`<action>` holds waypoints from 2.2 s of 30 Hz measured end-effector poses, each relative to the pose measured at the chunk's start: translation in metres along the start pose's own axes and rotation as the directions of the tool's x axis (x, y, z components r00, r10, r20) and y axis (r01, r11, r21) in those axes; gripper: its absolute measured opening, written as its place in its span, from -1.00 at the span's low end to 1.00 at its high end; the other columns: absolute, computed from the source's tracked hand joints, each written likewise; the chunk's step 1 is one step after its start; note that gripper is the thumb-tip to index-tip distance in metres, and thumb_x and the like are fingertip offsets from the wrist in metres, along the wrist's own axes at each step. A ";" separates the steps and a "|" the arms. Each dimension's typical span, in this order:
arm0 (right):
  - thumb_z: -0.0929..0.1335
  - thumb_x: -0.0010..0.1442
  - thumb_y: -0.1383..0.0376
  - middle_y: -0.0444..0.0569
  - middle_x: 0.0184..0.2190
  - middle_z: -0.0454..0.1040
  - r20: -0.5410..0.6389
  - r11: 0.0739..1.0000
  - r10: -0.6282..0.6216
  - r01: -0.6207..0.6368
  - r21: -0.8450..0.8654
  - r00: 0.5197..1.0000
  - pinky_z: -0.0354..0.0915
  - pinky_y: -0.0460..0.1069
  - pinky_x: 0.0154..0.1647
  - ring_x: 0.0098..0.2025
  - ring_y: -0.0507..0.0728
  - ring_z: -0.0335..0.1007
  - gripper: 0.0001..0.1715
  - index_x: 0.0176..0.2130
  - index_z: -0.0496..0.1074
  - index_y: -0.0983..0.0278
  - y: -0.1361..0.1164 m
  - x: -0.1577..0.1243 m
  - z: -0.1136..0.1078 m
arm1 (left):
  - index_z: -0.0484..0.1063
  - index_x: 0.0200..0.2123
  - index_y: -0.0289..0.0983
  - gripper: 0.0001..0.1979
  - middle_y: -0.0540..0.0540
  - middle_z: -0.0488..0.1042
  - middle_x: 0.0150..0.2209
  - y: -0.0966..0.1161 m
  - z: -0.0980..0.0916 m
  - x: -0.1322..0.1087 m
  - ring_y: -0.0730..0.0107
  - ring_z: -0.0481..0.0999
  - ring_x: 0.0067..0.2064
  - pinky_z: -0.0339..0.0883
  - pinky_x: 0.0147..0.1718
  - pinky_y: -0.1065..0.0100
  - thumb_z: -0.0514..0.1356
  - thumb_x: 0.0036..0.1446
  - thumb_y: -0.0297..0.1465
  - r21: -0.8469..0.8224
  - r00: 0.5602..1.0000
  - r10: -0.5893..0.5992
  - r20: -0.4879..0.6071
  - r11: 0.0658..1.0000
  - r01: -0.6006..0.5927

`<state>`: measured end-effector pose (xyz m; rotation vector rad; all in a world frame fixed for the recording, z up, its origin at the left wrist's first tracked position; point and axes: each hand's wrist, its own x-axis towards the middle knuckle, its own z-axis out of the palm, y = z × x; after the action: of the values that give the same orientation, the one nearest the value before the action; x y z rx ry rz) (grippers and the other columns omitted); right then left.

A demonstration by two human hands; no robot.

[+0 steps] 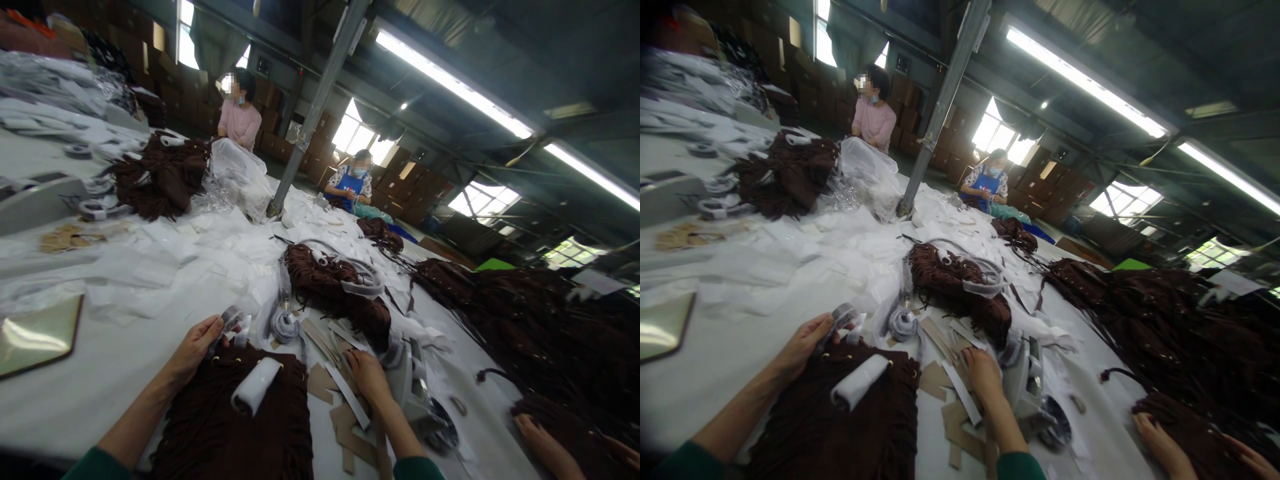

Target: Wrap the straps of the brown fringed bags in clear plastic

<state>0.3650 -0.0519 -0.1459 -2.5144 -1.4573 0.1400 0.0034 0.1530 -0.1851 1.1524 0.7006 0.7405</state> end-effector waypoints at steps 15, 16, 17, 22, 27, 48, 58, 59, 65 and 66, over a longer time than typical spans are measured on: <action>0.17 0.22 0.10 0.01 -0.46 0.55 -0.106 0.996 0.008 0.002 0.091 0.994 0.29 -0.02 -0.37 -0.38 0.19 0.47 -0.52 -0.35 0.54 0.31 0.004 0.007 -0.015 | 0.47 -0.17 -0.29 -0.57 0.01 0.39 -0.53 0.002 0.001 -0.001 0.43 0.29 -0.47 0.09 -0.50 0.45 0.10 0.15 -0.04 -0.002 1.000 -0.001 0.005 1.000 0.001; 0.18 0.23 0.09 0.02 -0.42 0.56 -0.140 0.996 0.013 0.000 0.092 0.990 0.30 -0.01 -0.33 -0.35 0.20 0.47 -0.52 -0.33 0.54 0.32 0.000 0.009 -0.019 | 0.47 -0.18 -0.28 -0.57 0.01 0.39 -0.53 0.002 0.001 -0.001 0.43 0.30 -0.47 0.09 -0.50 0.45 0.11 0.14 -0.04 -0.004 1.000 -0.002 0.002 1.000 0.002; 0.18 0.24 0.09 0.05 -0.37 0.56 -0.175 0.996 0.015 0.000 0.088 0.984 0.29 0.00 -0.27 -0.30 0.21 0.47 -0.52 -0.30 0.53 0.32 -0.005 0.010 -0.021 | 0.47 -0.18 -0.28 -0.57 0.01 0.39 -0.53 0.003 0.002 -0.001 0.43 0.29 -0.47 0.08 -0.51 0.45 0.11 0.14 -0.04 -0.002 1.000 -0.004 -0.003 1.000 0.004; 0.27 0.23 0.13 0.11 -0.20 0.52 -0.171 0.990 -0.131 0.139 0.038 0.977 0.19 0.07 -0.01 -0.10 0.26 0.38 -0.67 -0.29 0.52 0.27 -0.042 -0.004 -0.007 | 0.48 -0.19 -0.28 -0.56 0.01 0.39 -0.53 0.005 0.003 -0.003 0.42 0.31 -0.48 0.10 -0.51 0.45 0.12 0.13 -0.04 0.001 1.000 -0.010 -0.011 1.000 0.010; 0.21 0.28 0.19 0.01 -0.32 0.53 -0.036 0.984 -0.121 0.125 0.127 0.992 0.28 0.02 -0.14 -0.25 0.17 0.43 -0.65 -0.33 0.51 0.23 -0.043 -0.016 0.009 | 0.49 -0.20 -0.29 -0.56 0.00 0.41 -0.52 0.006 0.003 -0.003 0.41 0.34 -0.46 0.13 -0.50 0.45 0.14 0.11 -0.04 -0.007 1.000 -0.014 -0.026 1.000 0.014; 0.31 0.10 0.29 -0.03 -0.43 0.46 0.045 0.993 -0.085 0.081 0.091 0.995 0.17 -0.03 -0.26 -0.32 0.15 0.34 -0.83 -0.44 0.49 0.27 -0.053 0.004 0.024 | 0.49 -0.20 -0.31 -0.52 -0.01 0.41 -0.52 0.005 0.003 -0.002 0.38 0.32 -0.47 0.12 -0.50 0.43 0.16 0.07 0.00 0.003 0.999 -0.034 -0.037 0.999 0.034; 0.15 0.23 0.16 -0.07 -0.54 0.46 -0.095 0.994 0.019 -0.008 0.109 0.995 0.20 -0.04 -0.40 -0.44 0.12 0.37 -0.56 -0.50 0.43 0.25 -0.035 0.003 0.017 | 0.50 -0.20 -0.30 -0.54 -0.01 0.43 -0.53 0.003 0.002 -0.001 0.41 0.33 -0.47 0.14 -0.50 0.46 0.17 0.07 -0.02 -0.031 0.999 -0.030 -0.020 0.999 0.030; 0.16 0.24 0.15 -0.04 -0.49 0.49 -0.116 0.994 0.021 -0.009 0.105 0.993 0.22 -0.03 -0.36 -0.40 0.14 0.39 -0.57 -0.46 0.45 0.25 -0.033 0.003 0.015 | 0.50 -0.21 -0.30 -0.54 -0.01 0.43 -0.53 0.003 0.002 -0.001 0.41 0.33 -0.48 0.14 -0.50 0.45 0.17 0.07 -0.01 -0.023 0.999 -0.031 -0.020 0.999 0.030; 0.16 0.27 0.23 0.08 -0.34 0.47 -0.199 0.997 -0.063 0.070 0.030 0.978 0.21 0.05 -0.13 -0.23 0.21 0.37 -0.65 -0.34 0.45 0.26 -0.031 -0.008 0.006 | 0.52 -0.27 -0.29 -0.52 -0.03 0.44 -0.53 0.006 0.003 -0.001 0.37 0.35 -0.48 0.14 -0.52 0.44 0.17 0.03 0.03 -0.001 0.999 -0.031 -0.033 1.000 0.031; 0.18 0.27 0.24 0.08 -0.35 0.46 -0.185 0.995 -0.097 0.102 0.013 0.978 0.21 0.05 -0.12 -0.23 0.21 0.36 -0.67 -0.37 0.45 0.25 -0.032 -0.012 0.006 | 0.52 -0.27 -0.29 -0.52 -0.02 0.44 -0.53 0.006 0.004 -0.001 0.39 0.34 -0.48 0.14 -0.52 0.44 0.17 0.03 0.03 0.002 0.999 -0.029 -0.036 1.000 0.029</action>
<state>0.3308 -0.0462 -0.1445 -2.3591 -1.4929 -0.0905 0.0049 0.1519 -0.1783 1.1317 0.7466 0.7376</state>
